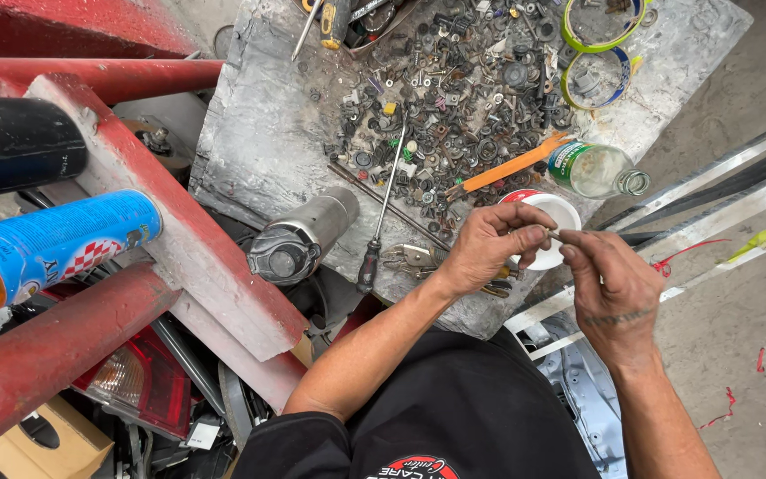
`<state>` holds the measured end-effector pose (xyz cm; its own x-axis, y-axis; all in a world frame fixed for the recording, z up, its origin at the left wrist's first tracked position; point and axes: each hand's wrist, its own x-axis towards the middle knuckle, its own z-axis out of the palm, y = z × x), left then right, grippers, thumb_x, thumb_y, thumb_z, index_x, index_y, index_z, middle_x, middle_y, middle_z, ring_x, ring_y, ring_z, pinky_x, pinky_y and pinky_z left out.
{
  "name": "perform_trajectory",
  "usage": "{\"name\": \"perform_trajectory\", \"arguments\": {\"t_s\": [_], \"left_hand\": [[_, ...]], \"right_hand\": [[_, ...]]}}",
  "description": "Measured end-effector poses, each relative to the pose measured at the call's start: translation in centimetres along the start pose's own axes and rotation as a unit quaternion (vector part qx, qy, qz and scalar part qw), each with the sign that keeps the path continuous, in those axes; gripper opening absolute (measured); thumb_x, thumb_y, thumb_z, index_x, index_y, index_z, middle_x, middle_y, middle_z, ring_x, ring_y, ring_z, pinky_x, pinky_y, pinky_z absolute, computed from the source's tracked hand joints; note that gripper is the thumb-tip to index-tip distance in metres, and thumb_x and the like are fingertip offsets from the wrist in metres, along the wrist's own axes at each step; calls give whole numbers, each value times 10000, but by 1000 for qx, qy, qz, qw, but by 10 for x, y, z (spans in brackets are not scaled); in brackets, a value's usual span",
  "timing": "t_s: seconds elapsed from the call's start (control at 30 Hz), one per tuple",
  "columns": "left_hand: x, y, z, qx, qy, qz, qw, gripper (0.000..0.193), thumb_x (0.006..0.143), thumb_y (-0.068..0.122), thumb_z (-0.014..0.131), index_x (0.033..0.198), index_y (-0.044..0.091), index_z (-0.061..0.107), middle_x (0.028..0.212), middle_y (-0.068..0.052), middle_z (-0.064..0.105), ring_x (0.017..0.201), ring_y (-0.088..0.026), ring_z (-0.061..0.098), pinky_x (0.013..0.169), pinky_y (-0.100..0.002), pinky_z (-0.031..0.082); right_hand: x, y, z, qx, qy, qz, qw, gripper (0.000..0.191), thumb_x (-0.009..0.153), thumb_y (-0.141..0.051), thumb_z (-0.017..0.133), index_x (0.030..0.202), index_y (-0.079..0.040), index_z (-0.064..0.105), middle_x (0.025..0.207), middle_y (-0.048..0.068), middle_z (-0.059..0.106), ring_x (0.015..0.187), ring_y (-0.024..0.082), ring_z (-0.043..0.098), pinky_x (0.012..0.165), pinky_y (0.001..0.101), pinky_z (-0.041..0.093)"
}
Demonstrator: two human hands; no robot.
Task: The person stands at a cluttered workbench and sorts through a large pile of mixed fasteners, picking up individual bolts, nuts, and washers, inspecting them, and occasionally placing them into a small white container. The person repeatedly sifts through the pile and handles fasteners one at a time.
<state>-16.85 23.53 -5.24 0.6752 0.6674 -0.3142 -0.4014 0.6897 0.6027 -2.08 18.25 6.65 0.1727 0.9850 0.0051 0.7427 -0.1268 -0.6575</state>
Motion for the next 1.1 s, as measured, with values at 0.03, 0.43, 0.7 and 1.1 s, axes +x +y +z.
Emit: {"name": "perform_trajectory", "arguments": {"t_s": [0.03, 0.43, 0.7, 1.1], "left_hand": [[-1, -2, 2, 12, 1, -1, 1000, 224, 1032, 160, 705, 1163, -22, 713, 940, -47, 713, 726, -72, 600, 651, -235, 499], [-3, -16, 20, 53, 14, -3, 998, 238, 1015, 184, 708, 1130, -25, 713, 892, -7, 679, 692, -55, 579, 595, -229, 485], [-8, -18, 26, 112, 12, 2, 994, 174, 1024, 148, 706, 1114, -1, 720, 847, 14, 643, 706, -41, 548, 609, -221, 459], [-16, 1, 43, 352, 6, 110, 930, 126, 977, 74, 690, 1092, 25, 706, 985, -61, 714, 904, -94, 679, 817, -277, 550]], "right_hand": [[-2, 1, -1, 3, 1, 9, 1000, 121, 1013, -13, 716, 1134, -13, 716, 982, 136, 717, 862, 247, 706, 760, 332, 534], [-19, 7, -9, 14, 6, 60, 998, 142, 1018, -41, 724, 1155, -8, 721, 1007, 120, 725, 876, 207, 714, 774, 306, 536], [-25, 14, -12, -39, -20, 37, 998, 107, 981, -23, 735, 1084, -28, 705, 950, 111, 720, 827, 245, 709, 730, 337, 532], [-39, 35, -8, 111, -54, 308, 943, 162, 1044, -143, 695, 1039, 7, 757, 670, 50, 582, 607, 87, 488, 551, 263, 396]]}}
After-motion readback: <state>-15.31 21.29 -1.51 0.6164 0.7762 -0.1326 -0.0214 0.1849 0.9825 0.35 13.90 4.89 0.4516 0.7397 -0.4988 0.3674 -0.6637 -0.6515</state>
